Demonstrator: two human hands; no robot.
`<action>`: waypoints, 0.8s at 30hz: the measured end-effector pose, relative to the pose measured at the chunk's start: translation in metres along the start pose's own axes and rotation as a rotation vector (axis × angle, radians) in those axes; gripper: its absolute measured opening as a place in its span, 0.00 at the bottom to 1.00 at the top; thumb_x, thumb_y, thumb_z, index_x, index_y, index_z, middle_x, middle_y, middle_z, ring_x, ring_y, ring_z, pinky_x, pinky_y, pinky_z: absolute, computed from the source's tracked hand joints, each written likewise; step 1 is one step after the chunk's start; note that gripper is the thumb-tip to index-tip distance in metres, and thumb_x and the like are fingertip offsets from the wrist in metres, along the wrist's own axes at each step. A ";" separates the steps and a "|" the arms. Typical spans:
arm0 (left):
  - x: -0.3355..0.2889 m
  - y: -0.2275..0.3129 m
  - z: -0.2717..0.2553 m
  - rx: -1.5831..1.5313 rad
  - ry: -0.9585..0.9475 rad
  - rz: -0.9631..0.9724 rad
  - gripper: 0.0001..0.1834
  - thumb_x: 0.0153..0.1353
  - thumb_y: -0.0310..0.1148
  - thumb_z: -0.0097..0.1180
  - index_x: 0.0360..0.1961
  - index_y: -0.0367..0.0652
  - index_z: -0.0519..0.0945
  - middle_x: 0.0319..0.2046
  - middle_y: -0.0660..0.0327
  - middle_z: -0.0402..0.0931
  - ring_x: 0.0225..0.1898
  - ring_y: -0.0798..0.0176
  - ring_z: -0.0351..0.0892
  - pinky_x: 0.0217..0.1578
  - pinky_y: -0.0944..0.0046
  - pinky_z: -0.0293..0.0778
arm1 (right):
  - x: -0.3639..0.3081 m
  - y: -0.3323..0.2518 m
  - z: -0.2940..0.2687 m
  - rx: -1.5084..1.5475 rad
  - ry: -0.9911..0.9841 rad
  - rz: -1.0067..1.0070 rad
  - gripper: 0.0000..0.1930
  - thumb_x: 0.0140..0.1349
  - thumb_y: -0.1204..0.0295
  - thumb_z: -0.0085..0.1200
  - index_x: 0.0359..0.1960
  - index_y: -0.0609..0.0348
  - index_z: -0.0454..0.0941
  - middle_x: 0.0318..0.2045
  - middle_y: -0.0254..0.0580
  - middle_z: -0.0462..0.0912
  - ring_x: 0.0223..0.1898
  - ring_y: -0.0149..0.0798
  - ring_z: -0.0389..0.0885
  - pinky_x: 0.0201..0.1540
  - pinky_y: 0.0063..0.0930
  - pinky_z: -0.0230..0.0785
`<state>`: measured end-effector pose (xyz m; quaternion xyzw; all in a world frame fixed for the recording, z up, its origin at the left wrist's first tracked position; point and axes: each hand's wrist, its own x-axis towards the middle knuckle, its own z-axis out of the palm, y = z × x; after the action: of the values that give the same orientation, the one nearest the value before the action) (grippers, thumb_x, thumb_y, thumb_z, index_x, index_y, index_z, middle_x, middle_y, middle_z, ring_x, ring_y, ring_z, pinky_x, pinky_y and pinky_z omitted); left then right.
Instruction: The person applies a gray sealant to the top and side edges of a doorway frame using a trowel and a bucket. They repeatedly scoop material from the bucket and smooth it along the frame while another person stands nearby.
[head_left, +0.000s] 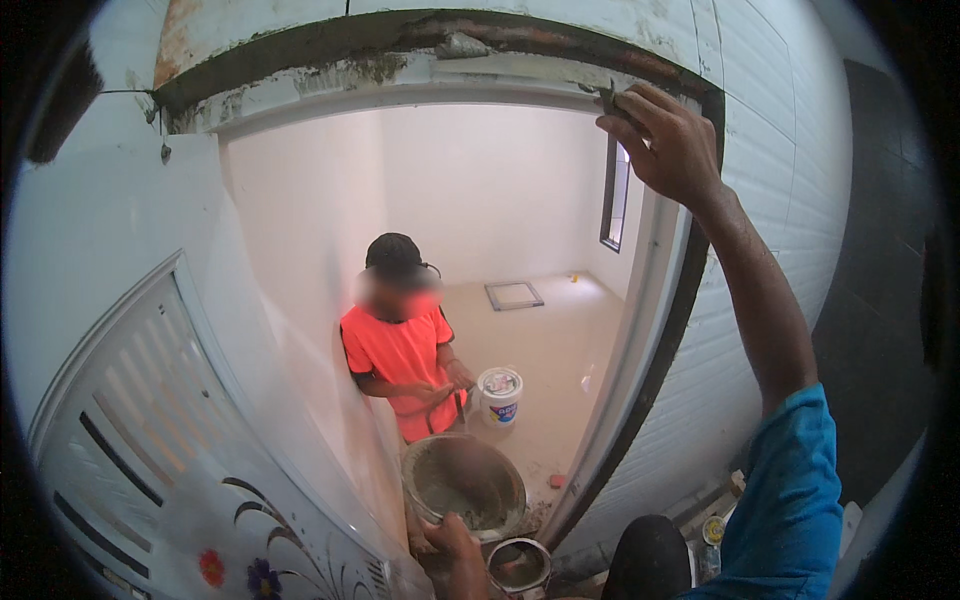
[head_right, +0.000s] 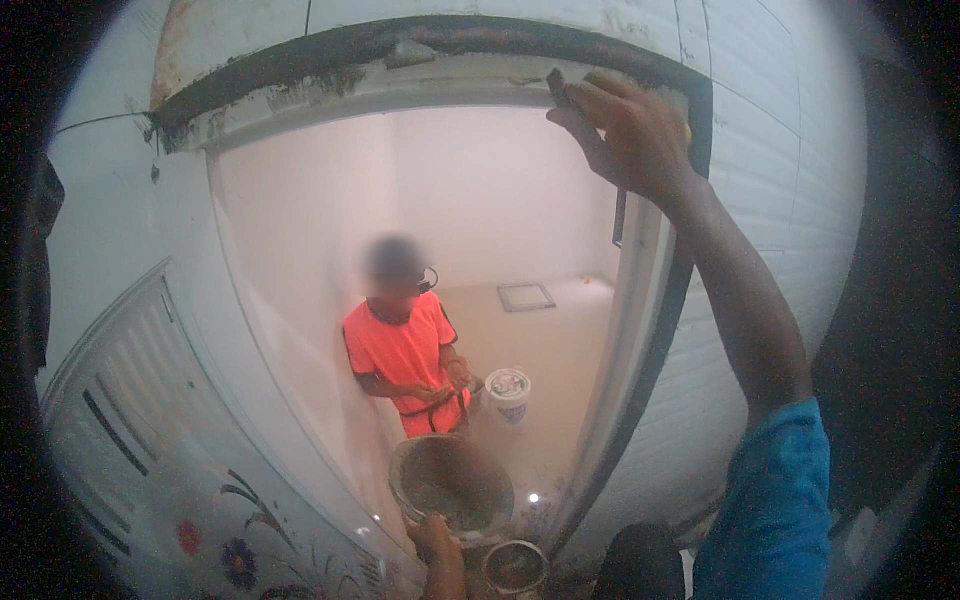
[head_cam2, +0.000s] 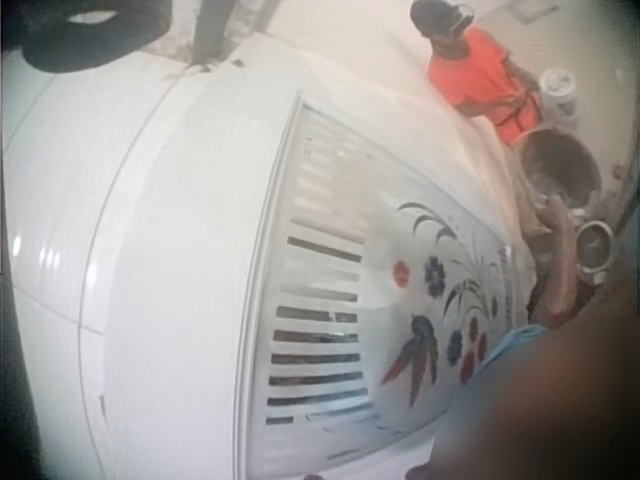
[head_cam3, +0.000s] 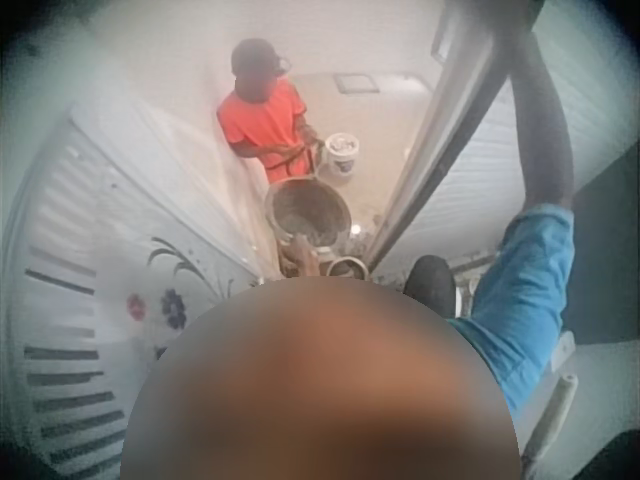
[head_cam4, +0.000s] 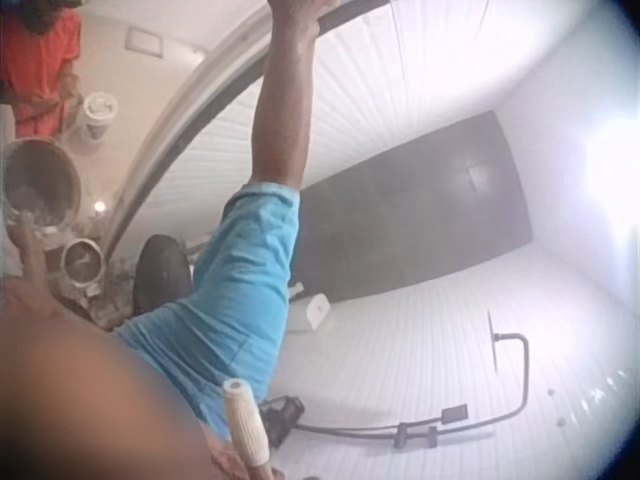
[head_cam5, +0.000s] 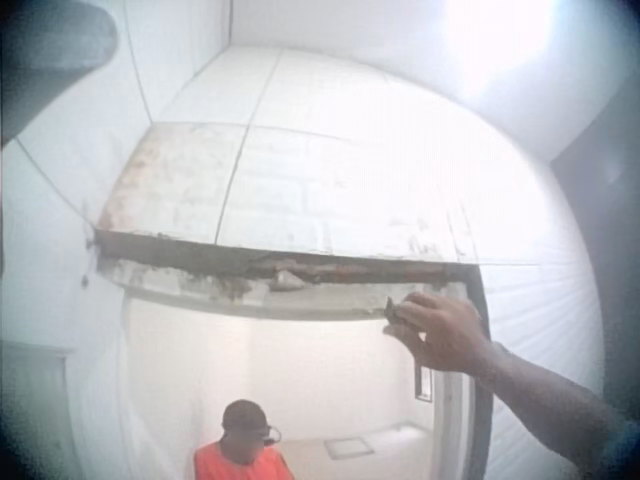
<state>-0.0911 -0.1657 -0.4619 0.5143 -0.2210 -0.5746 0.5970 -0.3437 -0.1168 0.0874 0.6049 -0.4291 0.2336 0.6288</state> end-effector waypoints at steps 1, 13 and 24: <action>-0.003 0.001 0.001 0.003 0.012 0.003 0.47 0.52 0.15 0.47 0.76 0.47 0.53 0.70 0.47 0.59 0.63 0.45 0.70 0.61 0.51 0.71 | 0.002 0.003 0.003 -0.013 -0.003 -0.021 0.12 0.67 0.60 0.60 0.42 0.53 0.84 0.33 0.35 0.83 0.31 0.34 0.84 0.31 0.31 0.77; -0.011 0.011 0.007 0.042 0.103 -0.059 0.41 0.48 0.13 0.45 0.69 0.36 0.63 0.63 0.45 0.69 0.59 0.48 0.75 0.61 0.53 0.71 | 0.016 0.000 0.003 -0.073 -0.083 0.012 0.13 0.70 0.59 0.56 0.47 0.51 0.83 0.35 0.37 0.85 0.34 0.35 0.86 0.34 0.31 0.80; -0.017 0.018 0.009 -0.062 0.086 -0.109 0.47 0.48 0.12 0.47 0.74 0.39 0.54 0.66 0.43 0.63 0.61 0.46 0.72 0.60 0.53 0.70 | 0.081 -0.015 -0.041 -0.012 -0.569 0.437 0.19 0.73 0.52 0.46 0.47 0.50 0.85 0.44 0.42 0.87 0.47 0.41 0.84 0.57 0.43 0.73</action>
<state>-0.0950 -0.1568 -0.4376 0.5313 -0.1489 -0.5901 0.5894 -0.2785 -0.0985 0.1498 0.5361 -0.7074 0.1824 0.4230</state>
